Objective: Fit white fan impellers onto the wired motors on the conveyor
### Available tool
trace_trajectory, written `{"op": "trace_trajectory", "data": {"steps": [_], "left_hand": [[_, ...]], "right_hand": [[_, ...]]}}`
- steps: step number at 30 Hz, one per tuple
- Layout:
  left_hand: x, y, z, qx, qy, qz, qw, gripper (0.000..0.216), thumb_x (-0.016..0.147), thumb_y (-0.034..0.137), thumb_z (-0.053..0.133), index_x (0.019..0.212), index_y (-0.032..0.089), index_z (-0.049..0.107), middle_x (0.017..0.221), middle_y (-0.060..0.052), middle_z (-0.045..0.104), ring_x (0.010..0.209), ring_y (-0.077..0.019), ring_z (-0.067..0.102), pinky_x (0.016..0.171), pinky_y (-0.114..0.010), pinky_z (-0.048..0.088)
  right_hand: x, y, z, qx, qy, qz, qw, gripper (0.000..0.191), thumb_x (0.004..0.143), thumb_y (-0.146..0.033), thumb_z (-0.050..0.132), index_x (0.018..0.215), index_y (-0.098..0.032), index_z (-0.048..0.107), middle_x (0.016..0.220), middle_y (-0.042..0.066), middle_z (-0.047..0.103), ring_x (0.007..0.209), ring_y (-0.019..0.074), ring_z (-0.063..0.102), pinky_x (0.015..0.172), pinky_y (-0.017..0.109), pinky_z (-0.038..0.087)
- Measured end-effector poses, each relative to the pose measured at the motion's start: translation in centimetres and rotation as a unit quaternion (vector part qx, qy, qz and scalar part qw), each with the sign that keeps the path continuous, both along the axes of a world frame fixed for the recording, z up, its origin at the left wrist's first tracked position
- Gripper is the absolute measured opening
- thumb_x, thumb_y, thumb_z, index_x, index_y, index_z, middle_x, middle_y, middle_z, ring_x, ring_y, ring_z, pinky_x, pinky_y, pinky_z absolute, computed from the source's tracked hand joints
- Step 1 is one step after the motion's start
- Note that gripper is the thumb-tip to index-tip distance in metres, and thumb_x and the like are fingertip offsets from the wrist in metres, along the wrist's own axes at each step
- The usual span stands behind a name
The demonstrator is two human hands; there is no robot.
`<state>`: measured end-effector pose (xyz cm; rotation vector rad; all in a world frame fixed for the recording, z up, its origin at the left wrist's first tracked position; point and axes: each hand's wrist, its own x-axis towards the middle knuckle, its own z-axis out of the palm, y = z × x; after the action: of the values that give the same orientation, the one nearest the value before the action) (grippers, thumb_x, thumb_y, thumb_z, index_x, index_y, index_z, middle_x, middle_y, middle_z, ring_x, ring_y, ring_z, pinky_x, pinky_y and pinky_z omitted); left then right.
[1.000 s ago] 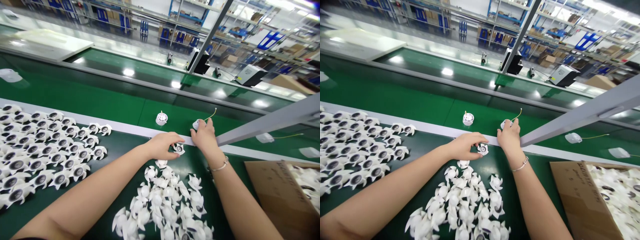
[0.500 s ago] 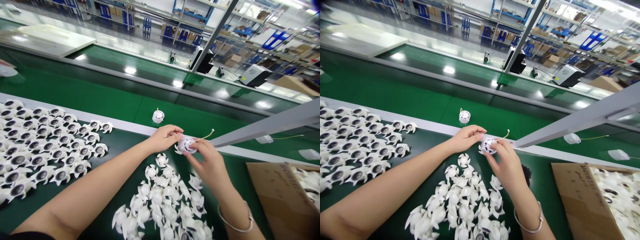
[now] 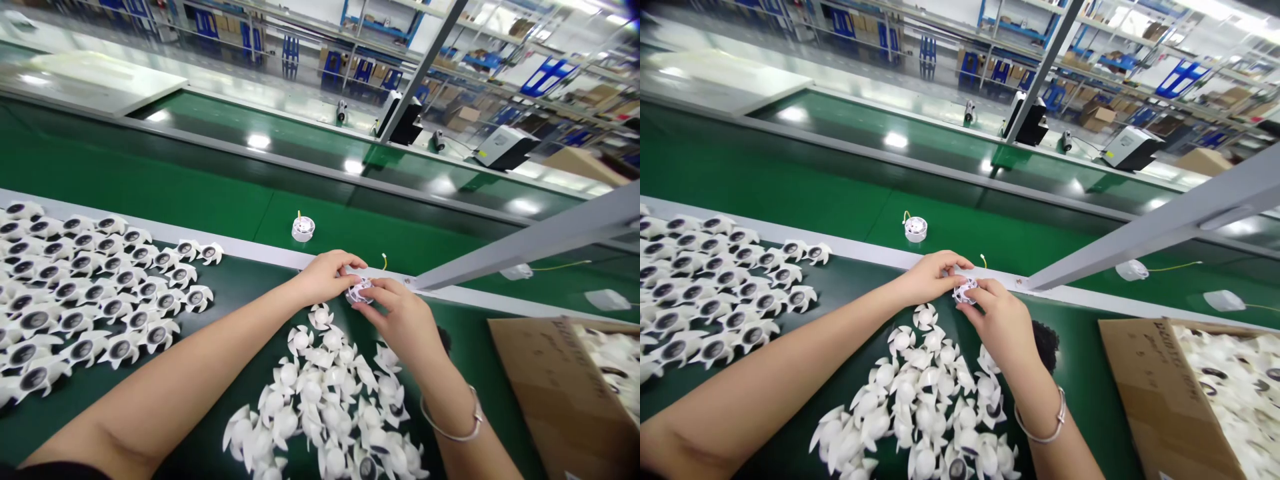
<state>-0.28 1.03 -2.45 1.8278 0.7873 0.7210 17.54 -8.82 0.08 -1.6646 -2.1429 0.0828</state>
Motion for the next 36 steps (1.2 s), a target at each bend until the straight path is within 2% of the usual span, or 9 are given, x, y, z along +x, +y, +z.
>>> {"op": "trace_trajectory", "data": {"steps": [5, 16, 18, 20, 22, 24, 28, 32, 36], "left_hand": [[0.1, -0.4, 0.0, 0.014, 0.009, 0.011, 1.000, 0.028, 0.085, 0.030, 0.064, 0.111, 0.022, 0.070, 0.107, -0.003, 0.067, 0.080, -0.0125, 0.059, 0.078, -0.028, 0.051], [-1.2, 0.3, -0.1, 0.010, 0.029, -0.017, 0.999, 0.029, 0.086, 0.037, 0.063, 0.105, 0.016, 0.070, 0.098, -0.006, 0.070, 0.082, -0.0144, 0.063, 0.074, -0.026, 0.052], [-2.1, 0.5, 0.8, 0.013, 0.045, -0.065, 0.997, 0.030, 0.081, 0.035, 0.068, 0.105, 0.017, 0.070, 0.097, -0.005, 0.070, 0.082, -0.0151, 0.064, 0.073, -0.026, 0.053], [-3.3, 0.6, 2.0, 0.048, 0.082, -0.175, 0.980, 0.041, 0.072, 0.034, 0.077, 0.110, 0.021, 0.070, 0.106, -0.005, 0.070, 0.095, -0.0192, 0.065, 0.083, -0.029, 0.053], [-4.4, 0.8, 3.2, 0.085, 0.126, -0.284, 0.947, 0.054, 0.066, 0.035, 0.082, 0.118, 0.026, 0.069, 0.124, -0.006, 0.065, 0.116, -0.0255, 0.060, 0.100, -0.036, 0.049], [-5.2, 1.0, 3.9, 0.082, 0.151, -0.323, 0.931, 0.058, 0.065, 0.030, 0.081, 0.122, 0.029, 0.068, 0.137, -0.005, 0.059, 0.128, -0.0284, 0.053, 0.110, -0.040, 0.042], [-5.9, 1.5, 3.9, 0.049, 0.168, -0.308, 0.935, 0.051, 0.066, 0.020, 0.078, 0.115, 0.031, 0.072, 0.144, -0.002, 0.054, 0.131, -0.0277, 0.052, 0.110, -0.038, 0.041], [-5.1, 1.3, 3.2, 0.062, 0.175, -0.274, 0.944, 0.032, 0.070, 0.028, 0.079, 0.101, 0.030, 0.078, 0.136, -0.002, 0.060, 0.125, -0.0265, 0.055, 0.101, -0.033, 0.045], [-4.1, 0.8, 2.7, 0.099, 0.126, -0.238, 0.958, 0.025, 0.078, 0.029, 0.075, 0.102, 0.024, 0.076, 0.120, -0.005, 0.068, 0.112, -0.0219, 0.062, 0.097, -0.030, 0.044]], "right_hand": [[0.9, 0.3, -0.4, 0.003, 0.067, 0.046, 0.997, 0.017, 0.091, -0.037, 0.068, 0.095, -0.022, 0.072, 0.104, 0.007, 0.070, 0.089, 0.0207, 0.069, 0.076, 0.033, 0.056], [1.0, 0.4, -1.2, 0.002, 0.052, 0.036, 0.998, 0.020, 0.093, -0.036, 0.061, 0.104, -0.021, 0.068, 0.112, 0.012, 0.066, 0.101, 0.0249, 0.066, 0.086, 0.039, 0.056], [1.6, 0.2, -1.2, 0.023, 0.035, -0.015, 0.999, 0.031, 0.095, -0.036, 0.057, 0.120, -0.019, 0.063, 0.129, 0.016, 0.058, 0.115, 0.0287, 0.060, 0.090, 0.044, 0.055], [2.7, -0.7, -1.0, 0.047, 0.026, -0.074, 0.996, 0.042, 0.095, -0.036, 0.054, 0.133, -0.018, 0.056, 0.139, 0.019, 0.050, 0.121, 0.0309, 0.056, 0.089, 0.045, 0.055], [4.3, -2.3, -0.6, 0.046, 0.032, -0.114, 0.992, 0.040, 0.095, -0.037, 0.053, 0.130, -0.017, 0.058, 0.132, 0.017, 0.056, 0.111, 0.0292, 0.061, 0.082, 0.042, 0.057], [6.0, -4.4, -0.1, 0.023, 0.035, -0.140, 0.989, 0.030, 0.095, -0.038, 0.054, 0.114, -0.019, 0.066, 0.111, 0.012, 0.066, 0.092, 0.0247, 0.066, 0.073, 0.036, 0.057], [7.9, -8.3, 0.1, -0.027, 0.017, -0.157, 0.987, 0.022, 0.093, -0.038, 0.054, 0.091, -0.023, 0.070, 0.090, 0.005, 0.069, 0.070, 0.0204, 0.065, 0.061, 0.032, 0.055], [7.3, -9.7, -0.6, -0.046, 0.005, -0.120, 0.992, 0.020, 0.094, -0.033, 0.052, 0.088, -0.023, 0.067, 0.089, 0.006, 0.069, 0.076, 0.0221, 0.066, 0.063, 0.032, 0.054], [6.2, -9.2, -1.3, -0.047, -0.019, -0.102, 0.993, 0.019, 0.095, -0.028, 0.050, 0.088, -0.021, 0.066, 0.089, 0.007, 0.067, 0.081, 0.0227, 0.065, 0.067, 0.034, 0.054]]}}
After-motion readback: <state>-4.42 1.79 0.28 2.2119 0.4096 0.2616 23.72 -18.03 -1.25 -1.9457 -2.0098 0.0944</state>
